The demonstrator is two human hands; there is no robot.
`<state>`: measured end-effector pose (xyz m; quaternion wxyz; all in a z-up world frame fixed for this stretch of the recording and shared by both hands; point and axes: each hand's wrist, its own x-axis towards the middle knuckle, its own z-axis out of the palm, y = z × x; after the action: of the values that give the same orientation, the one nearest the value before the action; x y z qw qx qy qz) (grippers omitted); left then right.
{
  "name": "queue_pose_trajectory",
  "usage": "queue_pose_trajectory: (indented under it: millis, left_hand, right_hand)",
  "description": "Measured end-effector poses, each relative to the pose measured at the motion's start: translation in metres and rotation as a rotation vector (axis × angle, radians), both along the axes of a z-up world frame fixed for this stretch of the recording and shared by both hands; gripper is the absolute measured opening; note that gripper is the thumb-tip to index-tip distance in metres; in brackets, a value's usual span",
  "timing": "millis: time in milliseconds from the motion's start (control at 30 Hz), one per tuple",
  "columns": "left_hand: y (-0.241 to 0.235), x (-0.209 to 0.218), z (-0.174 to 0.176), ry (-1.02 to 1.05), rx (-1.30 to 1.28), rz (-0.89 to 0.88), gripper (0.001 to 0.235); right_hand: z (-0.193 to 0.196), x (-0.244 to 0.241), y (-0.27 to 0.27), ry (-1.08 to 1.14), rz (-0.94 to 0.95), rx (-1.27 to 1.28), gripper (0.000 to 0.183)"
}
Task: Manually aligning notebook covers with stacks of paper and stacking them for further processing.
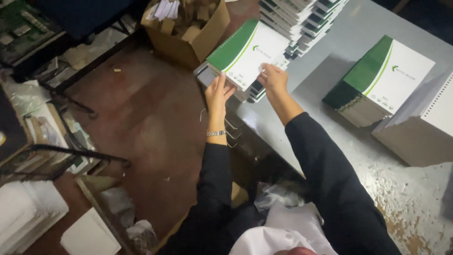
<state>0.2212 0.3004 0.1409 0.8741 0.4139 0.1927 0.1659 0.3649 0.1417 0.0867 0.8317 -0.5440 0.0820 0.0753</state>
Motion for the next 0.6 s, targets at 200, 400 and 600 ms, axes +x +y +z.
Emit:
queue_pose_trajectory:
  millis: [200, 400, 600]
  left_hand:
    - [0.003, 0.02, -0.009, 0.096, 0.065, 0.084, 0.063]
    - [0.001, 0.024, -0.024, 0.152, 0.11, 0.101, 0.063]
    - [-0.001, 0.032, -0.043, 0.175, 0.079, 0.104, 0.067]
  right_hand:
    - [0.003, 0.002, 0.009, 0.077, -0.041, -0.036, 0.062]
    - [-0.005, 0.003, 0.004, 0.071, -0.024, -0.014, 0.062]
    - [0.03, -0.013, -0.019, 0.107, 0.188, 0.034, 0.068]
